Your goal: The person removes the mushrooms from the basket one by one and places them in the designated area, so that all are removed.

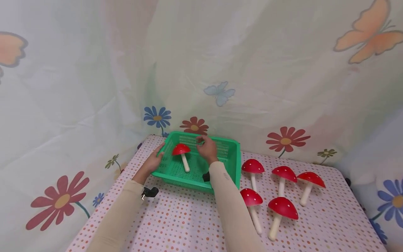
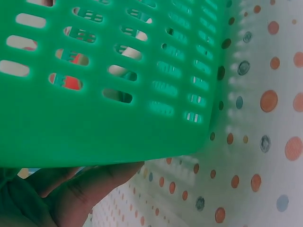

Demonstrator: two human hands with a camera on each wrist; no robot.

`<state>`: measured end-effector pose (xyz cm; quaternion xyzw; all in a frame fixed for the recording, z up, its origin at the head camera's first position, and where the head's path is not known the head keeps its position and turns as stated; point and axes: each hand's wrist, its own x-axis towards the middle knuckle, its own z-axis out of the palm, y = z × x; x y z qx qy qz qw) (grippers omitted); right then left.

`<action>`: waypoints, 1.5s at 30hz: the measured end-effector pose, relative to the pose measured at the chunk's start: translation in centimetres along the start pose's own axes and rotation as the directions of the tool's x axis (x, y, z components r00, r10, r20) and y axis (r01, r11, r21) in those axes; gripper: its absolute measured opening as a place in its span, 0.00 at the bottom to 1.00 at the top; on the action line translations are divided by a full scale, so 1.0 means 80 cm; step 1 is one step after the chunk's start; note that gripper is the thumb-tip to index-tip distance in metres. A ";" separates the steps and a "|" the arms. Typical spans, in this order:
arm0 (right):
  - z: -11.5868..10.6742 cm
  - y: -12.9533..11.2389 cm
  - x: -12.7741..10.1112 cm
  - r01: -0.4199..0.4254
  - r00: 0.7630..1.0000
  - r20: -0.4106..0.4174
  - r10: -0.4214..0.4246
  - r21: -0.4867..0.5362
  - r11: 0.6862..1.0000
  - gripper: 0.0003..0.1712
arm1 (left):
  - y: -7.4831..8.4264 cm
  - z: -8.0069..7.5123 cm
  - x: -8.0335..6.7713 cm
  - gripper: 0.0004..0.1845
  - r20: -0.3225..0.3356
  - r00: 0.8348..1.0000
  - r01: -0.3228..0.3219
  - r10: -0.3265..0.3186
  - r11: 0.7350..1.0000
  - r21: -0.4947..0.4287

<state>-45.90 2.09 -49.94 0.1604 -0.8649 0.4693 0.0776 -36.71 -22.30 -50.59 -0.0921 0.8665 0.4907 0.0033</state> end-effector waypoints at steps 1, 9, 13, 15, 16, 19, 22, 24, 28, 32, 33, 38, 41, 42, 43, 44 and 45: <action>0.004 0.001 -0.001 0.000 0.999 0.033 0.001 -0.030 1.000 0.16 | 0.000 0.001 0.000 0.27 0.002 1.000 0.000 0.000 1.000 -0.008; 0.025 -0.003 0.002 0.011 0.980 0.196 0.019 -0.150 0.989 0.17 | -0.003 0.007 0.006 0.27 -0.016 1.000 0.003 -0.003 1.000 -0.013; 0.033 -0.006 0.006 0.039 0.974 0.227 0.010 -0.208 0.977 0.16 | -0.004 0.005 0.005 0.27 -0.023 1.000 -0.003 0.003 1.000 -0.006; 0.037 -0.008 0.007 0.055 0.974 0.228 -0.003 -0.225 0.973 0.12 | -0.002 0.004 0.004 0.27 -0.027 1.000 -0.003 0.003 1.000 -0.018; 0.038 -0.009 0.007 0.063 0.974 0.227 -0.009 -0.230 0.971 0.10 | -0.002 0.005 0.003 0.27 -0.027 1.000 -0.004 0.003 1.000 -0.022; 0.040 -0.010 0.006 0.080 0.975 0.220 -0.027 -0.236 0.968 0.06 | 0.000 0.006 0.000 0.27 -0.028 1.000 0.003 -0.004 1.000 -0.031; 0.042 -0.011 0.006 0.082 0.975 0.221 -0.026 -0.246 0.966 0.07 | 0.000 0.007 -0.001 0.27 -0.034 0.999 0.002 -0.002 1.000 -0.021; 0.044 -0.010 0.007 0.073 0.975 0.224 -0.011 -0.271 0.960 0.08 | -0.001 0.007 -0.001 0.27 -0.038 0.999 -0.009 0.009 1.000 -0.007; 0.046 -0.011 0.010 0.045 0.973 0.228 0.026 -0.301 0.953 0.09 | -0.001 0.006 0.002 0.27 -0.040 0.999 -0.029 0.029 1.000 0.007; 0.045 -0.014 0.012 0.036 0.973 0.229 0.039 -0.315 0.948 0.10 | -0.001 0.003 0.004 0.27 -0.040 0.999 -0.025 0.025 1.000 0.011; 0.045 -0.015 0.012 0.039 0.973 0.227 0.037 -0.321 0.946 0.11 | -0.001 0.002 0.004 0.27 -0.040 0.999 -0.022 0.023 1.000 0.013; 0.044 -0.016 0.011 0.048 0.977 0.214 0.024 -0.328 0.944 0.11 | 0.001 0.002 0.003 0.27 -0.046 0.999 -0.013 0.016 0.998 0.057; 0.042 -0.017 0.008 0.052 0.983 0.182 0.005 -0.308 0.950 0.12 | 0.001 0.003 0.002 0.27 -0.054 0.998 -0.017 0.022 0.996 0.086; 0.041 -0.017 0.007 0.046 0.986 0.164 0.003 -0.294 0.955 0.12 | 0.001 0.003 0.002 0.27 -0.055 0.998 -0.018 0.024 0.995 0.096; 0.040 -0.017 0.006 0.043 0.990 0.144 -0.002 -0.281 0.959 0.11 | 0.001 0.004 0.002 0.27 -0.055 0.998 -0.022 0.028 0.994 0.105; 0.039 -0.017 0.006 0.043 0.992 0.126 -0.009 -0.272 0.961 0.11 | 0.001 0.004 0.002 0.27 -0.054 0.998 -0.026 0.032 0.993 0.115; 0.038 -0.016 0.005 0.038 0.994 0.107 -0.011 -0.254 0.966 0.11 | 0.000 0.005 0.001 0.27 -0.052 0.998 -0.030 0.037 0.991 0.129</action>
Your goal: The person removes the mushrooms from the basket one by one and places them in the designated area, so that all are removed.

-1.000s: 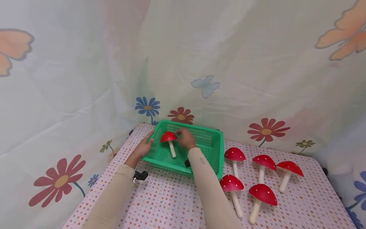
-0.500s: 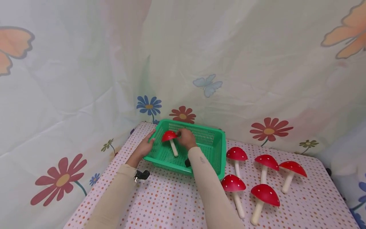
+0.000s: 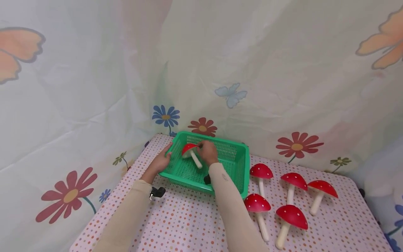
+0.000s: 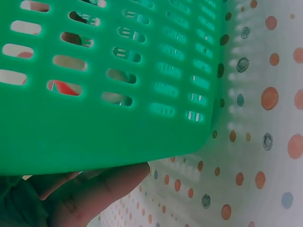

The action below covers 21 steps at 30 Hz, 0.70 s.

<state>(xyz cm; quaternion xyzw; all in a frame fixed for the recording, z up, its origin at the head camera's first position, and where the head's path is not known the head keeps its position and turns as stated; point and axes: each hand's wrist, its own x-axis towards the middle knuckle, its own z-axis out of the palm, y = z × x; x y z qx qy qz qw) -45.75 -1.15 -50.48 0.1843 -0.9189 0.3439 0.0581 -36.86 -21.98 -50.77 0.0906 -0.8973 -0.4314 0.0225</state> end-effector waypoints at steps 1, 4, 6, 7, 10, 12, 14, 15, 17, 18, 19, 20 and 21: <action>-0.003 0.002 -0.002 -0.005 1.000 -0.019 0.006 0.023 1.000 0.11 | 0.001 0.002 -0.001 0.27 0.005 1.000 -0.004 0.004 1.000 0.010; -0.014 0.009 -0.009 -0.020 0.998 -0.060 0.024 0.079 0.997 0.10 | 0.003 0.003 -0.003 0.27 0.010 1.000 -0.008 0.008 0.999 0.035; -0.025 0.012 -0.013 -0.033 0.996 -0.077 0.042 0.113 0.993 0.11 | 0.004 0.002 -0.004 0.27 0.007 1.000 0.001 -0.002 0.999 0.048; -0.032 0.013 -0.015 -0.037 0.995 -0.086 0.048 0.125 0.991 0.12 | 0.005 0.001 -0.005 0.27 0.003 1.000 0.009 -0.009 0.999 0.048; -0.059 0.013 -0.021 -0.060 0.993 -0.097 0.074 0.139 0.989 0.13 | 0.006 -0.002 -0.005 0.27 -0.001 1.000 0.026 -0.026 0.998 0.055; -0.079 0.012 -0.026 -0.063 0.991 -0.106 0.077 0.135 0.989 0.13 | 0.005 -0.004 -0.006 0.27 0.005 1.000 0.027 -0.028 0.998 0.051; -0.102 0.013 -0.033 -0.056 0.989 -0.127 0.072 0.128 0.990 0.14 | 0.007 -0.004 -0.006 0.27 0.015 1.000 0.025 -0.026 0.998 0.049; -0.114 0.013 -0.037 -0.048 0.987 -0.147 0.066 0.124 0.991 0.13 | 0.007 -0.004 -0.006 0.27 0.019 0.999 0.025 -0.026 0.999 0.047; -0.136 0.011 -0.045 -0.022 0.980 -0.196 0.042 0.106 0.994 0.13 | 0.007 -0.004 -0.006 0.27 0.023 0.999 0.022 -0.023 0.999 0.043; -0.147 0.010 -0.050 -0.017 0.974 -0.223 0.038 0.099 0.995 0.13 | 0.007 -0.005 -0.007 0.27 0.024 0.999 0.024 -0.024 0.999 0.037; -0.157 0.009 -0.055 -0.013 0.968 -0.250 0.036 0.091 0.996 0.12 | 0.007 -0.006 -0.008 0.27 0.020 0.999 0.024 -0.025 0.999 0.038; -0.169 0.009 -0.062 -0.012 0.960 -0.277 0.035 0.082 0.997 0.12 | 0.007 -0.007 -0.009 0.27 0.016 0.999 0.027 -0.027 0.999 0.037; -0.180 0.009 -0.069 -0.017 0.953 -0.301 0.039 0.076 0.997 0.12 | 0.008 -0.008 -0.010 0.27 0.012 0.999 0.031 -0.032 0.999 0.039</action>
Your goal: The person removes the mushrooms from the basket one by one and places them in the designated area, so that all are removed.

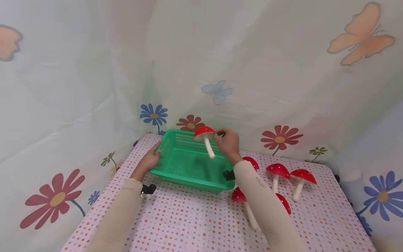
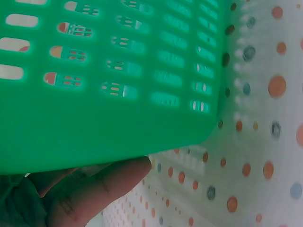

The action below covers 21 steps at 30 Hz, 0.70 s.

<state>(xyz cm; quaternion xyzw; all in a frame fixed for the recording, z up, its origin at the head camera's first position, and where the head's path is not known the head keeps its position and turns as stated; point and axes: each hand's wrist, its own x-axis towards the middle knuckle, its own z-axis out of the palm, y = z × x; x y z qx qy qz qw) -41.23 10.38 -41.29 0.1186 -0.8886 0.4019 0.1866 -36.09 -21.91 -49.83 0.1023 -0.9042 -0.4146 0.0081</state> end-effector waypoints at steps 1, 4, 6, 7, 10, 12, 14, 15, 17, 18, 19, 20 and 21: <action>-0.012 0.001 -0.005 -0.010 1.000 -0.024 0.010 -0.008 1.000 0.12 | 0.000 -0.001 -0.001 0.27 -0.001 1.000 0.003 -0.003 1.000 0.005; -0.051 0.011 -0.024 -0.041 0.996 -0.085 0.040 -0.017 0.999 0.13 | 0.002 -0.004 -0.005 0.27 -0.001 1.000 0.012 -0.012 0.999 0.031; -0.079 0.023 -0.042 -0.058 0.990 -0.133 0.054 -0.025 0.998 0.13 | 0.005 -0.004 -0.007 0.27 0.009 1.000 0.012 -0.013 0.999 0.047; -0.094 0.031 -0.052 -0.070 0.985 -0.158 0.064 -0.031 0.997 0.13 | 0.008 -0.004 -0.007 0.28 0.015 1.000 0.011 -0.012 0.999 0.053; -0.137 0.054 -0.086 -0.124 0.966 -0.235 0.108 -0.056 0.991 0.13 | 0.015 -0.004 -0.009 0.28 0.021 1.000 0.015 -0.016 0.998 0.059; -0.164 0.069 -0.111 -0.184 0.947 -0.279 0.158 -0.070 0.980 0.13 | 0.017 -0.003 -0.010 0.28 0.028 0.999 0.025 -0.026 0.998 0.063; -0.188 0.086 -0.137 -0.251 0.925 -0.313 0.214 -0.085 0.964 0.14 | 0.018 -0.004 -0.010 0.28 0.032 0.999 0.028 -0.030 0.998 0.061; -0.199 0.095 -0.149 -0.286 0.912 -0.331 0.242 -0.091 0.954 0.14 | 0.018 -0.005 -0.011 0.28 0.037 0.999 0.026 -0.029 0.998 0.065; -0.220 0.114 -0.174 -0.354 0.887 -0.352 0.299 -0.102 0.930 0.15 | 0.018 -0.006 -0.012 0.28 0.045 0.999 0.026 -0.029 0.997 0.067; -0.229 0.123 -0.186 -0.385 0.875 -0.359 0.326 -0.105 0.917 0.15 | 0.018 -0.006 -0.012 0.28 0.049 0.998 0.026 -0.030 0.997 0.069; -0.238 0.133 -0.197 -0.417 0.860 -0.365 0.355 -0.105 0.903 0.15 | 0.019 -0.007 -0.013 0.28 0.049 0.998 0.025 -0.029 0.997 0.072; -0.245 0.142 -0.208 -0.449 0.846 -0.372 0.383 -0.108 0.887 0.16 | 0.019 -0.007 -0.013 0.28 0.051 0.998 0.028 -0.032 0.997 0.074; -0.252 0.152 -0.219 -0.482 0.830 -0.376 0.412 -0.111 0.869 0.16 | 0.019 -0.008 -0.014 0.28 0.053 0.998 0.028 -0.032 0.997 0.078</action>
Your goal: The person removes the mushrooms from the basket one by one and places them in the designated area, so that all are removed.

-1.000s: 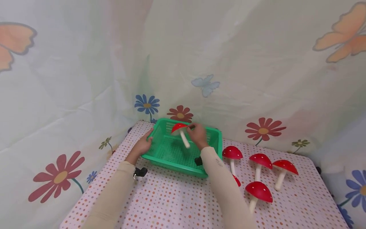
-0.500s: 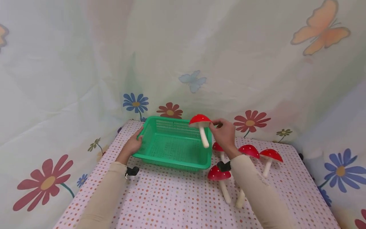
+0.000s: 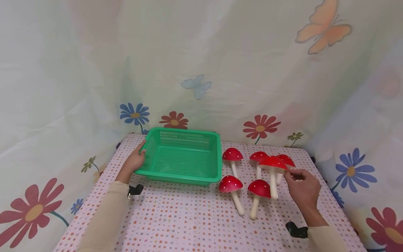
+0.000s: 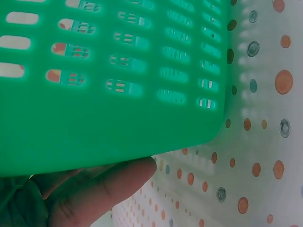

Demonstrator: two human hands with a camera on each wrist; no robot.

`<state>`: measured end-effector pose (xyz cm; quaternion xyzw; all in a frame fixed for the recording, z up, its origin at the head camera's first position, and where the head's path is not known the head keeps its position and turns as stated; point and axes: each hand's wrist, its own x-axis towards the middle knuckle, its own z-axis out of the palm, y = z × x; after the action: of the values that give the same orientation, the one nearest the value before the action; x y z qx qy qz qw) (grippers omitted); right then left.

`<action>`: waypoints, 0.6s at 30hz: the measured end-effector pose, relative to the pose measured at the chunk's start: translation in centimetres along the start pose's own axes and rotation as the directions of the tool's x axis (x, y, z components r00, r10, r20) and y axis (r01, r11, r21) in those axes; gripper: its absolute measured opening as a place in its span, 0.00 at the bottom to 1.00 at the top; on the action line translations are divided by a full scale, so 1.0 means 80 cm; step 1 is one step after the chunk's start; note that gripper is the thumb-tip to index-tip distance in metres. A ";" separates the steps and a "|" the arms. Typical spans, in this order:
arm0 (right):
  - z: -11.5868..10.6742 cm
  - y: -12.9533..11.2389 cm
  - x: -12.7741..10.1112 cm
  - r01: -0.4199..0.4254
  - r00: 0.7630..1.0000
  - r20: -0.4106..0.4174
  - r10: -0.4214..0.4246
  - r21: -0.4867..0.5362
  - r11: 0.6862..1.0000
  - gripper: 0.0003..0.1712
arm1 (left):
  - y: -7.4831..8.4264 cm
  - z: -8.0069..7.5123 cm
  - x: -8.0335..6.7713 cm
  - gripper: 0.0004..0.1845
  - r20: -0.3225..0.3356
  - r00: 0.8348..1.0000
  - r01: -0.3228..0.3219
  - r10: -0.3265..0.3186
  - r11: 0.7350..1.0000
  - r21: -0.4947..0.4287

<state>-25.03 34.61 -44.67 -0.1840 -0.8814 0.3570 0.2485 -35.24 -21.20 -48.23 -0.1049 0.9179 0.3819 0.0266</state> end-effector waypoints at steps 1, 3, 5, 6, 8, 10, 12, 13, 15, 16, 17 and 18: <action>-0.004 0.012 -0.002 -0.025 1.000 0.000 0.025 -0.013 1.000 0.17 | -0.001 -0.002 0.000 0.28 -0.002 1.000 0.006 -0.006 1.000 0.000; -0.010 0.033 -0.006 -0.077 0.997 0.006 0.077 -0.054 0.996 0.17 | -0.004 -0.004 0.000 0.28 -0.003 1.000 0.014 -0.014 1.000 0.010; -0.013 0.053 -0.011 -0.101 0.995 0.003 0.101 -0.095 0.990 0.17 | -0.006 -0.006 0.001 0.28 -0.002 1.000 0.020 -0.020 1.000 0.012; -0.013 0.061 -0.013 -0.104 0.994 0.003 0.105 -0.111 0.988 0.17 | -0.007 -0.006 0.002 0.28 -0.004 1.000 0.022 -0.022 1.000 0.012; -0.013 0.074 -0.017 -0.097 0.995 0.006 0.099 -0.143 0.985 0.17 | -0.009 -0.006 0.002 0.28 -0.005 1.000 0.023 -0.023 1.000 0.013; -0.012 0.084 -0.019 -0.088 0.996 0.007 0.090 -0.167 0.982 0.16 | -0.011 -0.006 0.001 0.28 -0.005 1.000 0.019 -0.019 1.000 0.006; -0.012 0.093 -0.020 -0.088 0.996 0.013 0.092 -0.189 0.978 0.15 | -0.011 -0.004 0.001 0.29 -0.004 1.000 0.009 -0.009 1.000 0.004; -0.011 0.098 -0.021 -0.085 0.996 0.011 0.089 -0.202 0.976 0.15 | -0.011 -0.003 0.001 0.29 -0.001 1.000 0.005 -0.005 1.000 0.005; -0.011 0.106 -0.023 -0.093 0.995 0.008 0.097 -0.217 0.972 0.14 | -0.010 -0.001 0.002 0.29 0.002 1.000 0.001 -0.001 1.000 0.007; -0.011 0.111 -0.024 -0.090 0.996 0.003 0.093 -0.223 0.971 0.14 | -0.009 0.000 0.003 0.29 0.004 1.000 0.000 0.000 1.000 0.006; -0.011 0.116 -0.026 -0.093 0.995 0.002 0.096 -0.229 0.969 0.14 | -0.007 0.001 0.004 0.29 0.002 1.000 -0.004 0.004 1.000 0.005; -0.012 0.119 -0.028 -0.100 0.995 0.001 0.104 -0.237 0.966 0.14 | -0.005 0.002 0.004 0.29 0.002 1.000 -0.007 0.007 1.000 0.006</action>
<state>-21.32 40.48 -51.67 -0.2549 -0.9087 0.2632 0.2002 -35.50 -21.44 -48.69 -0.1014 0.9192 0.3795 0.0264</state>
